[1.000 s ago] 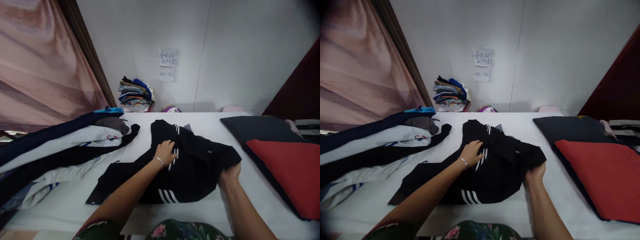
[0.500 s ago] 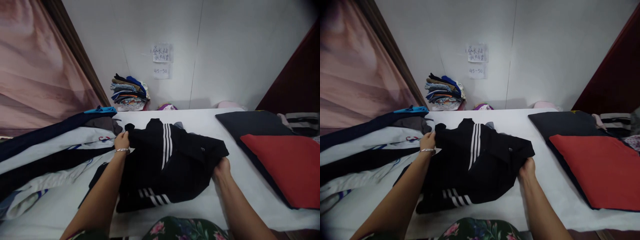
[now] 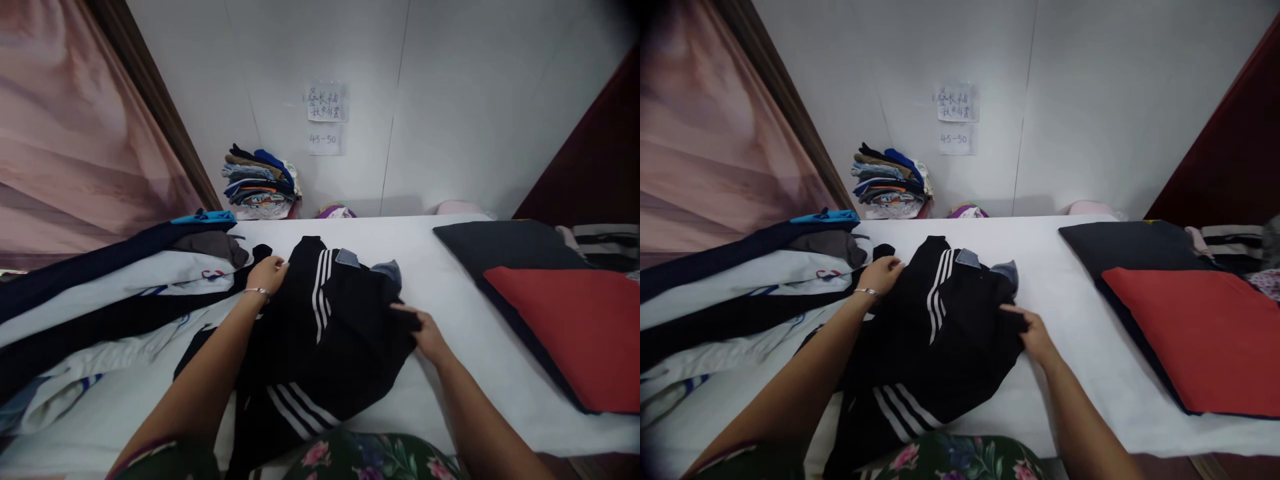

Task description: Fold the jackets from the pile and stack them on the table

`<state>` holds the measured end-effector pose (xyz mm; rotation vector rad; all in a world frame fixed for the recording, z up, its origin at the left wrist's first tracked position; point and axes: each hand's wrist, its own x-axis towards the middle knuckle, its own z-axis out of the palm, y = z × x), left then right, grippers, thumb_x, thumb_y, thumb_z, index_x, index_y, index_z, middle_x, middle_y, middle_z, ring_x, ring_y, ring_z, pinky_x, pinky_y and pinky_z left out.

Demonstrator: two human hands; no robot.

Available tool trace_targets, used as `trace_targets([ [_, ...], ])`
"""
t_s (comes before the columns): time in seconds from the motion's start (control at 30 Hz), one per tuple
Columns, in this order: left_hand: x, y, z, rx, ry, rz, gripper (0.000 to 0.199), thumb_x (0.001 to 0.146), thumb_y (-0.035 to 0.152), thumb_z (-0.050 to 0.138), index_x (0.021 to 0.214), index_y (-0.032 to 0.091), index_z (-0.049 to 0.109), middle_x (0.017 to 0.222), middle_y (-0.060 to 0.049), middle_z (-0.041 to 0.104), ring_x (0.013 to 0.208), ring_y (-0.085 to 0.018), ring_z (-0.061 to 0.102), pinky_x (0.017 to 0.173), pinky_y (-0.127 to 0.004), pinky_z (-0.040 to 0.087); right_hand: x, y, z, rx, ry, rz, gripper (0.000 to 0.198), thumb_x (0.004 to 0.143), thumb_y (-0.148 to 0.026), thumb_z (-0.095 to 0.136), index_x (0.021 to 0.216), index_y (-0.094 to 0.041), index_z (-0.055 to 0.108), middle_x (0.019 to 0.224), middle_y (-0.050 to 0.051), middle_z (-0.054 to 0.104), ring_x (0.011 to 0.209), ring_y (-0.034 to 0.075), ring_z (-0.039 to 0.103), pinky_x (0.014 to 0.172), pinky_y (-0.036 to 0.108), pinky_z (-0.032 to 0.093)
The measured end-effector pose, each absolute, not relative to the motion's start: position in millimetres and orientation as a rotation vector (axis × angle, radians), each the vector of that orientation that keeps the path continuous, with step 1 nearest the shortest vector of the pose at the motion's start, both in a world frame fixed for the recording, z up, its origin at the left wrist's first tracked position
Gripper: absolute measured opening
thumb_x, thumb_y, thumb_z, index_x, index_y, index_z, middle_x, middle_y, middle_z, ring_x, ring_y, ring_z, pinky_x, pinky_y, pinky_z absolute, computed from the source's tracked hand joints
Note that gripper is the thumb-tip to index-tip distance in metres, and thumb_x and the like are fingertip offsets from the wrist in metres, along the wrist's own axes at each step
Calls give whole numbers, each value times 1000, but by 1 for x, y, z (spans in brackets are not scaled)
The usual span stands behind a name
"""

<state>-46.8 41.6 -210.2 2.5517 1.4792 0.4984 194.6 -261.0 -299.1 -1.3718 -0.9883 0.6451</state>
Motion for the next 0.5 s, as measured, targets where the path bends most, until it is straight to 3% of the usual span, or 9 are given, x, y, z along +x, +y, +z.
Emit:
trace_targets([
  [0.13, 11, 47, -215, 2635, 1211, 476, 32, 90, 37, 44, 105, 19, 67, 110, -8, 68, 102, -21, 61, 90, -29, 45, 146, -264, -280, -1551, -1839, 646, 59, 63, -1, 43, 108, -25, 72, 82, 3, 68, 76, 18, 60, 79, 35, 48],
  [0.23, 45, 59, -233, 2662, 1112, 393, 36, 93, 32, 38, 111, 18, 65, 119, -8, 65, 110, -20, 59, 95, -29, 43, 124, -272, -262, -1675, -2028, 618, 68, 58, 2, 43, 116, -23, 68, 86, 5, 67, 78, 19, 59, 85, 37, 44],
  [0.37, 77, 70, -254, 2696, 998, 275, 38, 93, 30, 37, 121, 17, 60, 130, -9, 59, 120, -20, 53, 101, -28, 39, 126, -287, -247, -1631, -1821, 881, 65, 66, -5, 53, 126, -26, 61, 105, 7, 66, 97, 25, 59, 92, 37, 43],
  [0.43, 88, 70, -260, 2721, 951, 214, 38, 91, 27, 41, 124, 18, 58, 136, -10, 55, 126, -20, 49, 103, -28, 37, 131, -290, -250, -1554, -1474, 1079, 52, 75, -20, 60, 126, -30, 60, 109, 5, 65, 102, 24, 58, 89, 35, 44],
  [0.5, 96, 68, -264, 2743, 934, 145, 40, 87, 23, 46, 126, 19, 57, 137, -10, 54, 128, -21, 47, 104, -31, 36, 136, -288, -259, -1468, -979, 1204, 37, 81, -41, 61, 116, -29, 62, 103, 3, 65, 92, 19, 62, 81, 31, 48],
])
